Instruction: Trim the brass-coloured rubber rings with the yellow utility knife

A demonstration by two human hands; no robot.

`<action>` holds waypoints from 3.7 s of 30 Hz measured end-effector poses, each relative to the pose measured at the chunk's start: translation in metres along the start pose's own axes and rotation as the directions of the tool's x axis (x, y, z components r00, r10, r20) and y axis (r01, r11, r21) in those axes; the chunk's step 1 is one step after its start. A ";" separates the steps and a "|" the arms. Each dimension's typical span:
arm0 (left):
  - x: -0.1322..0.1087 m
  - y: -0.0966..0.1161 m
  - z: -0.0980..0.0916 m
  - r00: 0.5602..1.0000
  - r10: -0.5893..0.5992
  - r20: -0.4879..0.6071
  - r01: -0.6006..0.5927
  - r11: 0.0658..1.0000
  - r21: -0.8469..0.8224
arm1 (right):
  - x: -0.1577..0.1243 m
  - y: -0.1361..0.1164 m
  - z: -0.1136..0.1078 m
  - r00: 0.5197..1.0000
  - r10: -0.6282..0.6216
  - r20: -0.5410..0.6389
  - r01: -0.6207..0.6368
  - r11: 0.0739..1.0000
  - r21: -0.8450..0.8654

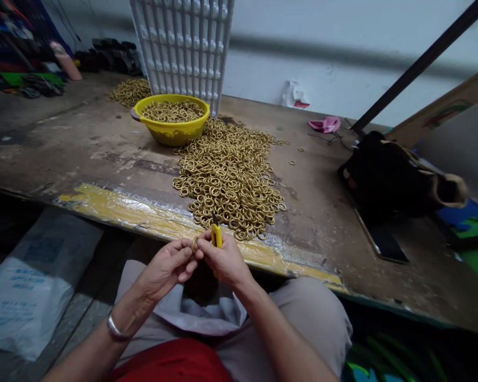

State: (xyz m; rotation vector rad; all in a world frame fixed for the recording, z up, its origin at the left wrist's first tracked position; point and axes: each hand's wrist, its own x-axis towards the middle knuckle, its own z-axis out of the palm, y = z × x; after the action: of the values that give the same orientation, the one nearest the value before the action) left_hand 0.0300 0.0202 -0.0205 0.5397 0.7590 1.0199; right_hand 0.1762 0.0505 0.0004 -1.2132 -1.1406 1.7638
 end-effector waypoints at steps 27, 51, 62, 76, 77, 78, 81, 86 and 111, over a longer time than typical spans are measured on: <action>-0.033 0.025 0.009 0.949 0.218 0.226 -0.311 0.753 0.580 | 0.003 0.000 -0.015 0.948 -0.319 -0.008 -0.004 0.013 -1.000; 0.001 -0.001 -0.013 0.993 0.044 -0.108 -0.027 0.988 0.151 | 0.000 -0.006 -0.023 0.892 -0.386 0.235 0.435 0.590 -0.681; -0.009 -0.002 -0.003 0.997 -0.056 0.054 0.052 0.996 0.076 | -0.010 -0.004 -0.021 0.850 -0.458 0.259 0.505 0.571 -0.648; -0.018 -0.003 0.000 0.987 0.149 0.050 -0.158 0.944 0.288 | -0.019 0.009 -0.012 0.916 -0.335 0.219 0.263 0.090 -0.961; -0.018 -0.002 0.001 0.985 0.158 0.063 -0.170 0.935 0.310 | -0.018 0.009 -0.012 0.919 -0.332 0.211 0.251 0.083 -0.964; -0.018 -0.002 0.000 0.983 0.170 0.075 -0.185 0.923 0.338 | -0.018 0.008 -0.011 0.923 -0.329 0.202 0.239 0.077 -0.968; -0.018 0.002 -0.003 0.969 0.224 0.101 -0.245 0.856 0.456 | -0.017 0.005 -0.005 0.935 -0.314 0.166 0.195 0.064 -0.979; -0.025 0.012 -0.010 0.955 0.282 0.089 -0.277 0.744 0.608 | -0.013 0.004 0.006 0.952 -0.282 0.120 0.134 0.033 -0.990; -0.001 -0.006 -0.018 0.995 -0.050 -0.088 0.059 0.994 0.095 | 0.027 -0.005 -0.043 0.854 -0.428 -0.296 0.120 0.715 -0.689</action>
State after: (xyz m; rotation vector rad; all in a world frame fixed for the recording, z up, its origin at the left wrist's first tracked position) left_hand 0.0195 0.0177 -0.0358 0.5586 0.8983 0.9638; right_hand 0.2085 0.0880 -0.0112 -1.6201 -1.6132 0.7796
